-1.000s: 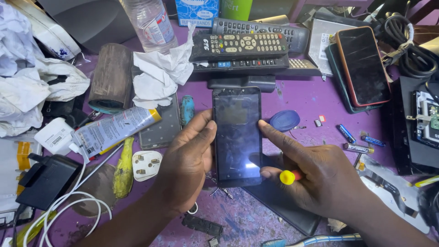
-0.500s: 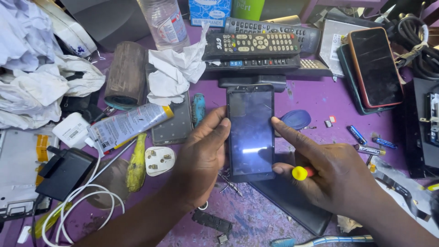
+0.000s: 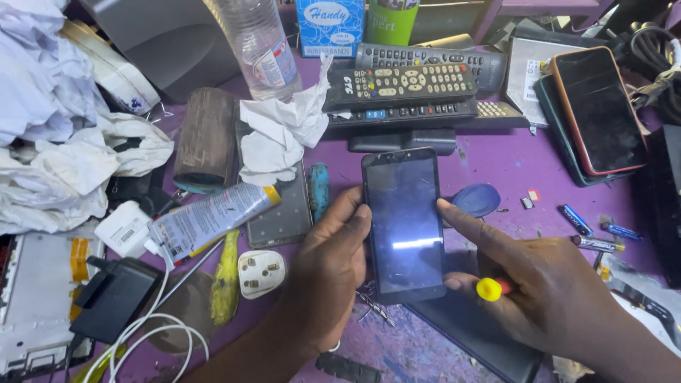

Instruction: Disassembling a smartphone with a screwdriver and testing the screen functionality.

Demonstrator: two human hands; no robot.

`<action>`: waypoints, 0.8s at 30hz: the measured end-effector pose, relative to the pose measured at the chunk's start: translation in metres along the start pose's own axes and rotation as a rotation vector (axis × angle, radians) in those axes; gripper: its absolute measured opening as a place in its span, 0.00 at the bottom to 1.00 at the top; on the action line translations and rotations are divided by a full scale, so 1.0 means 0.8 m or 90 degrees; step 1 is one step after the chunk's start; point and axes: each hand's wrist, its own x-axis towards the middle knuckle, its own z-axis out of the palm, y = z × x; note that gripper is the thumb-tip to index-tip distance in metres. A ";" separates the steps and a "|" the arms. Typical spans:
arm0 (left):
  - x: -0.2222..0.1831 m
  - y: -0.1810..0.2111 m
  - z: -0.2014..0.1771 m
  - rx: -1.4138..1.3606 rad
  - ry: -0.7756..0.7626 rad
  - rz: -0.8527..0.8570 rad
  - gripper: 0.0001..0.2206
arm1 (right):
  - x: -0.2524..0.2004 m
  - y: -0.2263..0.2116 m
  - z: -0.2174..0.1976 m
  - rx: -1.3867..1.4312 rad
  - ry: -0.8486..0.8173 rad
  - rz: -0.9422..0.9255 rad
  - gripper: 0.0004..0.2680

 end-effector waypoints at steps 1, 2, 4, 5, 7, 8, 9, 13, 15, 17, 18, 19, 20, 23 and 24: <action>0.002 0.001 -0.001 -0.004 0.009 -0.003 0.20 | 0.001 0.000 0.001 0.005 0.006 0.008 0.29; 0.002 0.001 -0.002 -0.009 0.019 -0.007 0.21 | 0.001 0.000 0.002 0.011 0.010 0.018 0.29; 0.007 -0.001 -0.007 -0.043 0.055 -0.001 0.23 | -0.004 0.003 0.001 0.011 0.036 0.024 0.27; 0.010 -0.002 -0.009 -0.077 0.092 0.008 0.25 | -0.005 0.005 0.000 0.011 0.062 0.026 0.26; 0.015 -0.005 -0.020 -0.072 0.061 0.041 0.26 | 0.002 0.002 -0.006 0.031 0.092 -0.001 0.24; 0.015 -0.010 -0.025 -0.073 0.037 0.069 0.26 | 0.001 0.000 -0.010 0.054 0.113 -0.028 0.23; 0.012 -0.006 -0.021 -0.074 0.034 0.063 0.26 | -0.001 -0.003 -0.010 0.052 0.111 -0.022 0.23; 0.011 0.013 -0.005 -0.082 0.048 0.059 0.21 | 0.002 0.000 -0.011 0.052 0.147 -0.039 0.13; 0.012 0.017 -0.005 -0.093 0.068 0.062 0.20 | 0.003 -0.003 -0.015 0.045 0.164 -0.020 0.10; 0.018 0.016 -0.009 -0.051 0.075 0.145 0.19 | 0.004 -0.007 -0.028 0.045 0.249 0.013 0.08; 0.017 0.023 0.002 -0.055 0.068 0.139 0.19 | 0.005 -0.005 -0.034 0.037 0.250 0.018 0.08; 0.015 0.029 0.012 -0.053 0.106 0.105 0.22 | 0.007 -0.003 -0.041 0.085 0.307 0.050 0.10; 0.011 0.038 0.021 -0.049 0.147 0.074 0.25 | 0.012 -0.001 -0.046 0.137 0.364 0.077 0.12; 0.012 0.034 0.015 -0.005 0.101 0.148 0.28 | 0.012 0.024 -0.062 0.234 0.407 0.082 0.09; 0.014 0.033 0.012 -0.004 0.101 0.144 0.28 | 0.009 0.034 -0.070 0.234 0.408 0.086 0.09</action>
